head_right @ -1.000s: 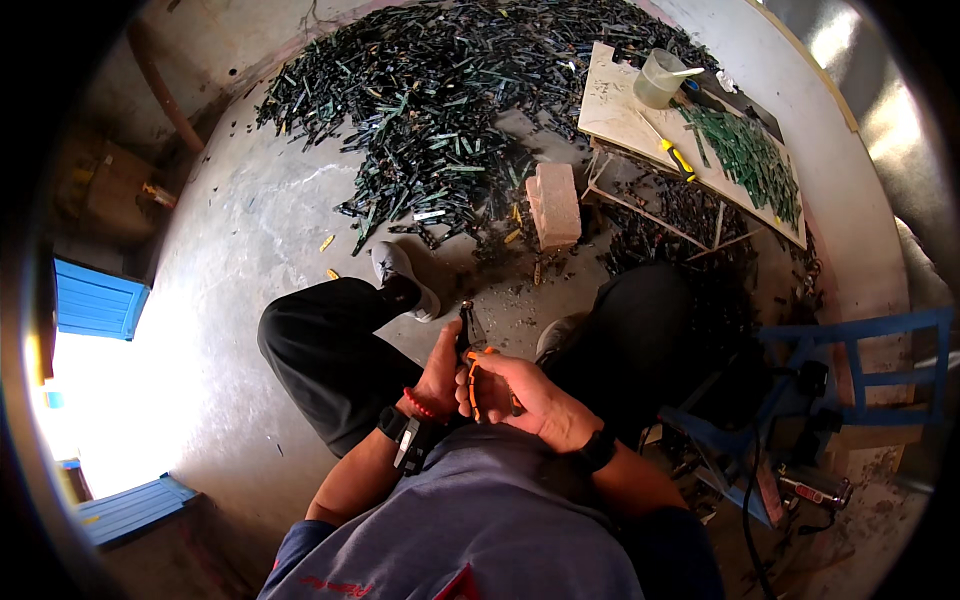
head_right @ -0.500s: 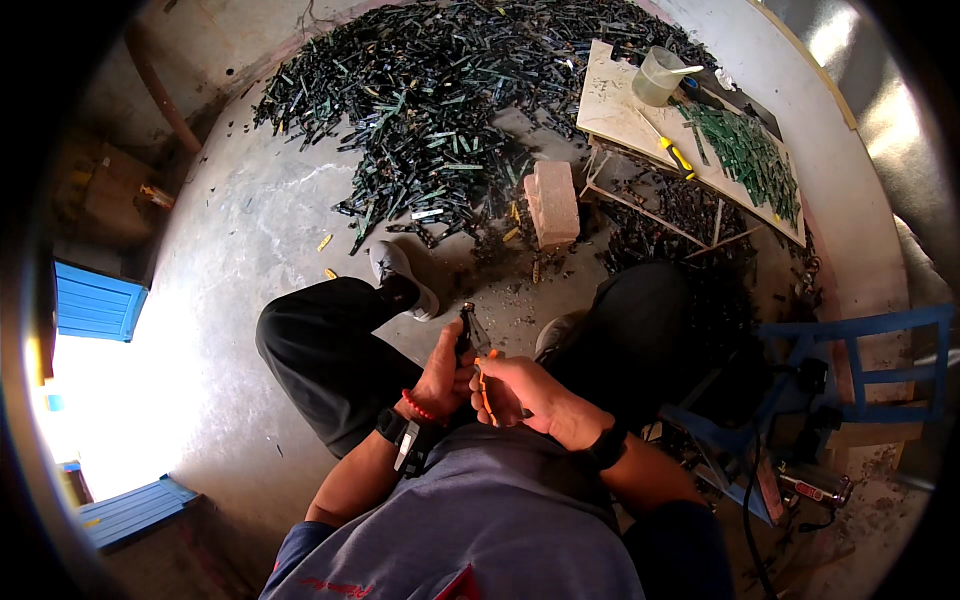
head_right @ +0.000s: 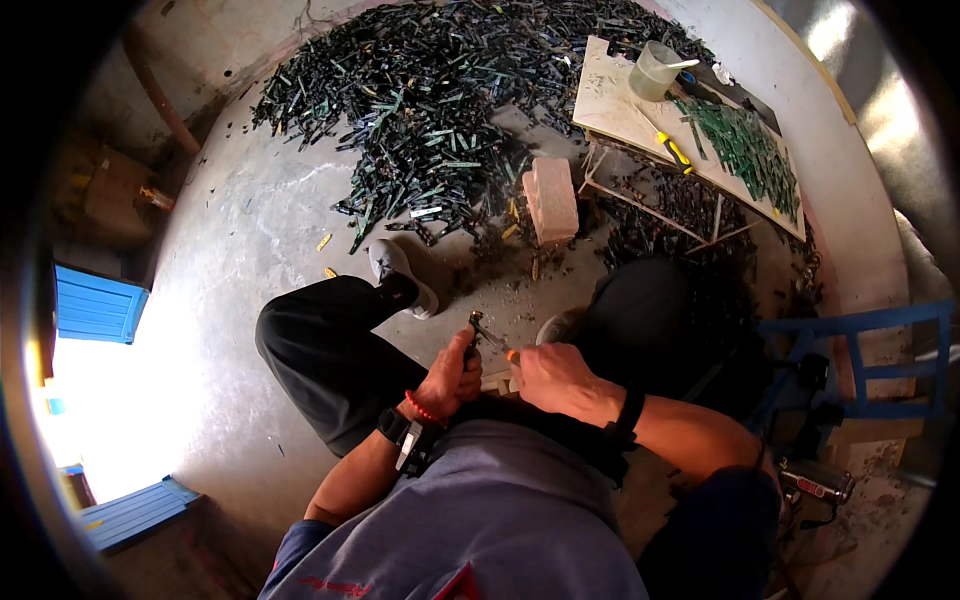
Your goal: The person sits on the floor and uses pliers to trim small green plastic stems one by one. Trimmed pieces are dropped onto a growing pile on the floor. The person handles each stem individually, cutting and discarding the excess.
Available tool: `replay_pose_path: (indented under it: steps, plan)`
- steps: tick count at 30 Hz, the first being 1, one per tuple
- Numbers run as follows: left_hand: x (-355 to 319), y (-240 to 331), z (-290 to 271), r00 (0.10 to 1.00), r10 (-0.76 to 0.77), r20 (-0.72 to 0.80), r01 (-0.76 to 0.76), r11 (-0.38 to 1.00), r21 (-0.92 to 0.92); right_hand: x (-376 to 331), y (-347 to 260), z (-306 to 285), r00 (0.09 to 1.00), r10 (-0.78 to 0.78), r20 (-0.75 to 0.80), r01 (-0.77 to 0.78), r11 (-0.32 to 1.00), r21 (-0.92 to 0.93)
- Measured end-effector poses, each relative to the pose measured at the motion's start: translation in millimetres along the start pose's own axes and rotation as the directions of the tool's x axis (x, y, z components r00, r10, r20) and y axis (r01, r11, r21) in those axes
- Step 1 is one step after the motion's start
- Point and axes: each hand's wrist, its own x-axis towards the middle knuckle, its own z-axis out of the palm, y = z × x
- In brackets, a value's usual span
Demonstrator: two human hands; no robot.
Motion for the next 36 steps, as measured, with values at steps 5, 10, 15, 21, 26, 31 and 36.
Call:
replay_pose_path:
  steps: [5, 10, 15, 21, 26, 31, 36]
  plan:
    - [-3.4, 4.8, 5.0, 1.0, 0.007, -0.02, -0.006, 1.0, 0.03, 0.8, 11.2, 2.4, 0.991, -0.088, -0.104, 0.076, 0.99, -0.117]
    - [-9.6, 21.2, 12.4, 0.998, -0.049, 0.041, 0.054, 0.989, -0.136, 8.9, 9.4, 4.9, 0.942, 0.026, 0.335, -0.282, 0.604, 0.745]
    - [-9.2, 26.0, 16.9, 0.996, -0.09, -0.003, 0.088, 0.987, -0.132, 7.3, 3.3, -0.9, 0.84, -0.063, 0.54, -0.532, 0.106, 0.84]
    - [-9.5, 23.7, 16.2, 0.999, -0.028, 0.028, 0.031, 0.992, -0.125, 3.6, 2.5, 4.4, 0.834, -0.138, 0.535, -0.539, 0.011, 0.842]
    - [-11.8, 25.7, 13.1, 0.992, -0.102, 0.073, 0.114, 0.976, -0.187, -2.7, 4.2, -5.1, 0.81, -0.136, 0.57, -0.572, 0.029, 0.82]
    - [-7.0, 20.5, 6.1, 0.991, -0.08, 0.11, 0.101, 0.973, -0.206, -4.6, 5.7, -6.1, 0.807, -0.093, 0.583, -0.57, 0.135, 0.811]
    - [-6.9, 17.0, 3.0, 0.991, -0.024, 0.13, 0.046, 0.984, -0.174, -1.4, 10.9, -12.8, 0.846, -0.044, 0.532, -0.467, 0.421, 0.778]
